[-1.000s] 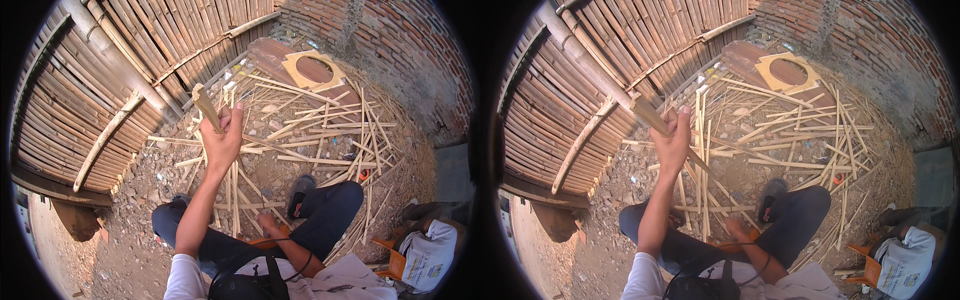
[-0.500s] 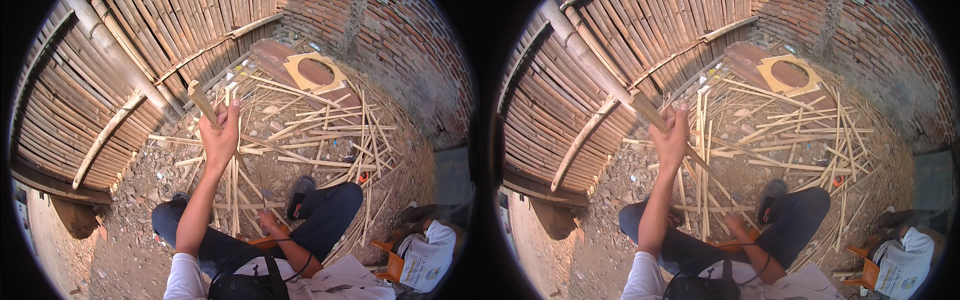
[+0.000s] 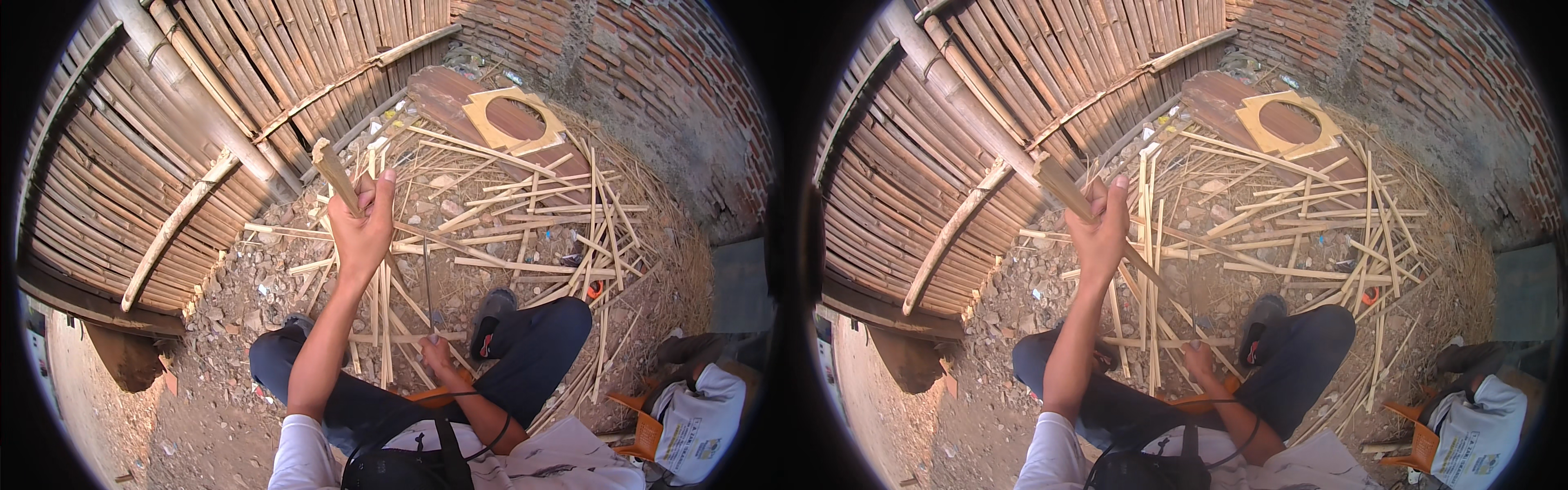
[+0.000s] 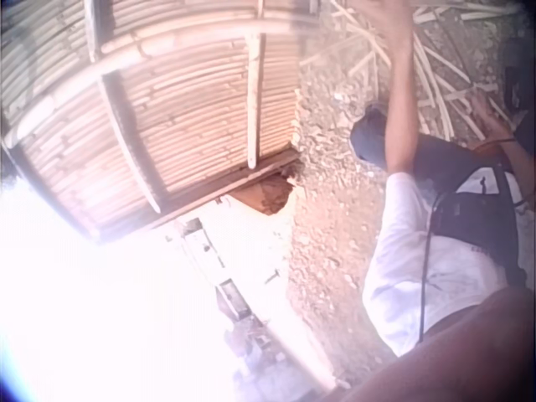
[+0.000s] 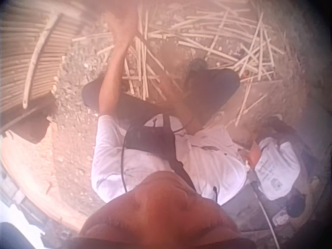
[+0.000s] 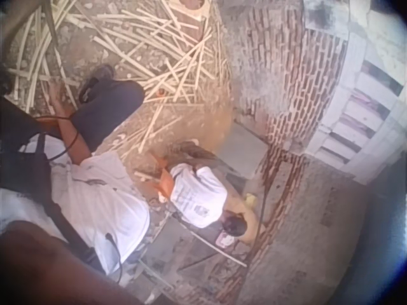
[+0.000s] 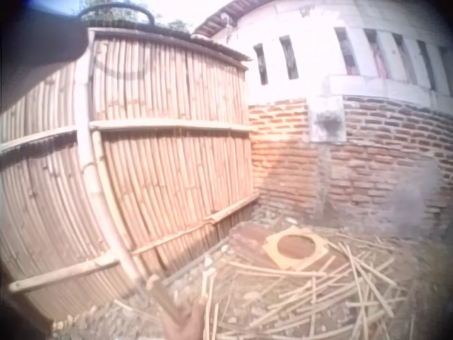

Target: The person sits on a small stool and uses a large knife to split long bamboo poles into thin strips. They hold the bamboo with one hand and repeatedly strike the end with the knife to drive the split down the length of the pole. The resulting strips are dropped onto a pile on the ground.

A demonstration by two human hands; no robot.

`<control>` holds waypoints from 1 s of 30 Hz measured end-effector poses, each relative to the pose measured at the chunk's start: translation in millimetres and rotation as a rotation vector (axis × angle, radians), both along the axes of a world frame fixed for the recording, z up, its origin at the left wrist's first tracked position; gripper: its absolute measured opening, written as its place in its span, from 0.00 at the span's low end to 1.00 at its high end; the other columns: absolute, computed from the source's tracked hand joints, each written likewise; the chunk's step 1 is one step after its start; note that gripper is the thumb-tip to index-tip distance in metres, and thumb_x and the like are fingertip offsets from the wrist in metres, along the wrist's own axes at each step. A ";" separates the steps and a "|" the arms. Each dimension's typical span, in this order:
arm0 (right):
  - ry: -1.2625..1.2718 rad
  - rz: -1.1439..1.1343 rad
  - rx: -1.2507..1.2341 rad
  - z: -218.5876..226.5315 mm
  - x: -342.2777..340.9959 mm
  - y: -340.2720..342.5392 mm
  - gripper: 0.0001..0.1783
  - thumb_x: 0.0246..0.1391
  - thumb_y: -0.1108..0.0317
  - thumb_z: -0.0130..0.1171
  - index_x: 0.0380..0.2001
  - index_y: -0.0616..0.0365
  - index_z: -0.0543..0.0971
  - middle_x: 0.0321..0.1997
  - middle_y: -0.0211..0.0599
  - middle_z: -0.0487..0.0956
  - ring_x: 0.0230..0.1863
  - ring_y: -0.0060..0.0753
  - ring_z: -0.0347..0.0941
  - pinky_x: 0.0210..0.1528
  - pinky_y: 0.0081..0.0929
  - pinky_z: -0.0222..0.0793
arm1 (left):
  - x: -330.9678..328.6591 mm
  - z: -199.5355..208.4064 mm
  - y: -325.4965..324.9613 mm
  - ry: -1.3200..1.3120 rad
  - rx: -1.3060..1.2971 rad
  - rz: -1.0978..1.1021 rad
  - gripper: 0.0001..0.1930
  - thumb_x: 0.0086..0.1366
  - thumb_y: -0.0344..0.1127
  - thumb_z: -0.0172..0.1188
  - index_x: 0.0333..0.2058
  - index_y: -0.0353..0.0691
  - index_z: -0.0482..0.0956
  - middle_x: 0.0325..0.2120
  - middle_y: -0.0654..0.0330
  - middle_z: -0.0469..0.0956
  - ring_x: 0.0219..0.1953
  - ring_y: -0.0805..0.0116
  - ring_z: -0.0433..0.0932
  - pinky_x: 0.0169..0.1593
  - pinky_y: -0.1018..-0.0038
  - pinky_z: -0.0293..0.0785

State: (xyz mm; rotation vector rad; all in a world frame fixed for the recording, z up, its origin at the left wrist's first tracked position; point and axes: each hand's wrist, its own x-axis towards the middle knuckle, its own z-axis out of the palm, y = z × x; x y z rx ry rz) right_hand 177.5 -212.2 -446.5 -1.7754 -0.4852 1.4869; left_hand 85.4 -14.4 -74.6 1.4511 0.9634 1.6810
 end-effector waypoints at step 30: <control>0.244 0.000 0.196 31.8 -8.5 32.8 0.11 0.61 0.68 0.58 0.25 0.52 0.70 0.15 0.24 0.65 0.11 0.21 0.60 0.16 0.25 0.57 | 4.0 -2.6 0.7 0.117 0.033 0.082 0.28 0.71 0.34 0.61 0.15 0.43 0.55 0.14 0.74 0.52 0.20 0.82 0.49 0.23 0.75 0.44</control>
